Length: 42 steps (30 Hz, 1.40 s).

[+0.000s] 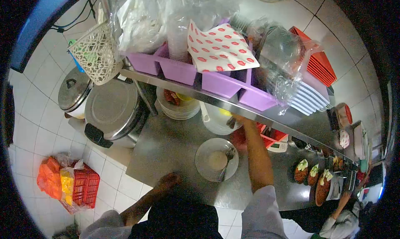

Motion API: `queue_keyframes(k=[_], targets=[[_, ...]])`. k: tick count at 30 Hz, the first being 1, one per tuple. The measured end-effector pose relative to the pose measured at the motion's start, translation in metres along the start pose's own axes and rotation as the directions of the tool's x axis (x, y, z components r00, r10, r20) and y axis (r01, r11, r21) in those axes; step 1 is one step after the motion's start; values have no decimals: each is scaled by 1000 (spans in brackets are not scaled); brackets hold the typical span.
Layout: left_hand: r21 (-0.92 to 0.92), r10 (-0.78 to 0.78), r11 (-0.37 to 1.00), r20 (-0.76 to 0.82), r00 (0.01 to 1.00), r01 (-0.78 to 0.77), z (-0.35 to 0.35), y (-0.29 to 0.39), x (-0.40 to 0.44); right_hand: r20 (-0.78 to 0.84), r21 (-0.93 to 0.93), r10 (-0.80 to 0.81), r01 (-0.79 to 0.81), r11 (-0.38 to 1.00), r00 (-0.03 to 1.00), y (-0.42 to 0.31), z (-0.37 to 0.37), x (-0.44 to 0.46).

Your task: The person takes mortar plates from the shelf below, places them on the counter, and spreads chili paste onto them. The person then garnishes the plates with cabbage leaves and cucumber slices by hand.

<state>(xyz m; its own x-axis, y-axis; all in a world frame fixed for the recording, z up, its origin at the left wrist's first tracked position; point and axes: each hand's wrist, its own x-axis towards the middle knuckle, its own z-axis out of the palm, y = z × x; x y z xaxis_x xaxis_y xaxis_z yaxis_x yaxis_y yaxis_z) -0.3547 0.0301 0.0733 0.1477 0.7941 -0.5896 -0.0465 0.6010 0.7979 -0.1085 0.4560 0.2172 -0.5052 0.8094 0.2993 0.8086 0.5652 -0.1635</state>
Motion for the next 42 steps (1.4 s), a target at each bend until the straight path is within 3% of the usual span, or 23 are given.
queue_keyframes(k=[5, 7, 8, 11, 13, 15, 16, 17, 18, 19, 20, 22, 24, 25, 27, 30, 31, 33, 35, 36, 37, 38, 42], targets=[[-240, 34, 969, -126, 991, -64, -18, 29, -61, -139, -24, -111, 108, 994, 984, -5, 23, -18], [-250, 89, 962, -76, 993, -105, -21, 20, -49, 153, 3, 263, -267, 964, 953, -26, -6, -32], [-189, 91, 977, -65, 994, -102, -18, 35, -46, -158, -34, 143, -150, 988, 977, -27, -6, -51], [-26, 140, 990, 1, 990, -140, -5, 71, -30, -300, 390, 370, -241, 889, 879, -55, -49, -134], [70, 231, 968, 114, 966, -239, -4, 83, -12, -227, 350, 446, -355, 867, 866, -50, -32, -225], [331, 378, 840, 212, 901, -430, 1, 130, 6, -78, 378, 561, -496, 782, 824, -44, -18, -317], [443, 435, 734, 273, 858, -514, 4, 157, 17, -32, 470, 672, -582, 663, 740, -52, -16, -357], [440, 585, 638, 256, 769, -632, 6, 184, 33, 29, 553, 764, -647, 525, 645, -60, -13, -393], [437, 712, 529, 239, 661, -728, 9, 212, 47, 16, 527, 774, -663, 531, 633, -69, -14, -428], [596, 785, 441, 106, 610, -671, 15, 246, 56, 6, 498, 785, -682, 535, 620, -79, -14, -458], [483, 791, 525, 26, 611, -701, 19, 279, 69, 22, 522, 838, -721, 455, 545, -97, -20, -477], [442, 883, 367, 112, 456, -819, 25, 335, 89, 44, 545, 900, -766, 342, 433, -118, -11, -527], [558, 800, 415, 153, 581, -718, 38, 351, 100, 41, 552, 906, -766, 330, 420, -122, 18, -589], [609, 785, 387, 178, 594, -693, 44, 358, 112, 122, 628, 932, -754, 194, 342, -133, 18, -597], [702, 757, 285, 253, 602, -653, 55, 377, 147, 171, 713, 942, -696, 83, 288, -147, 17, -610], [799, 635, 164, 363, 681, -579, 63, 398, 212, 182, 670, 931, -733, 117, 315, -150, 40, -633], [819, 590, 137, 384, 710, -557, 64, 401, 228, 152, 645, 913, -738, 199, 379, -150, 52, -645], [843, 529, 100, 404, 746, -528, 69, 401, 251, 295, 590, 896, -801, 102, 332, -154, 74, -671], [860, 509, 69, 405, 760, -505, 71, 398, 264, 445, 681, 849, -723, -114, 285, -163, 108, -718], [868, 509, 54, 402, 761, -494, 70, 396, 267, 495, 477, 820, -879, 20, 287, -169, 99, -716], [874, 513, 46, 394, 763, -483, 69, 394, 270, 544, 246, 788, -953, 179, 288, -175, 89, -713], [880, 521, 38, 387, 761, -474, 68, 392, 271, 558, 163, 776, -956, 242, 292, -171, 83, -711], [911, 673, -20, 316, 668, -411, 54, 385, 266, 266, 246, 890, -919, 309, 371, -74, 28, -663]])
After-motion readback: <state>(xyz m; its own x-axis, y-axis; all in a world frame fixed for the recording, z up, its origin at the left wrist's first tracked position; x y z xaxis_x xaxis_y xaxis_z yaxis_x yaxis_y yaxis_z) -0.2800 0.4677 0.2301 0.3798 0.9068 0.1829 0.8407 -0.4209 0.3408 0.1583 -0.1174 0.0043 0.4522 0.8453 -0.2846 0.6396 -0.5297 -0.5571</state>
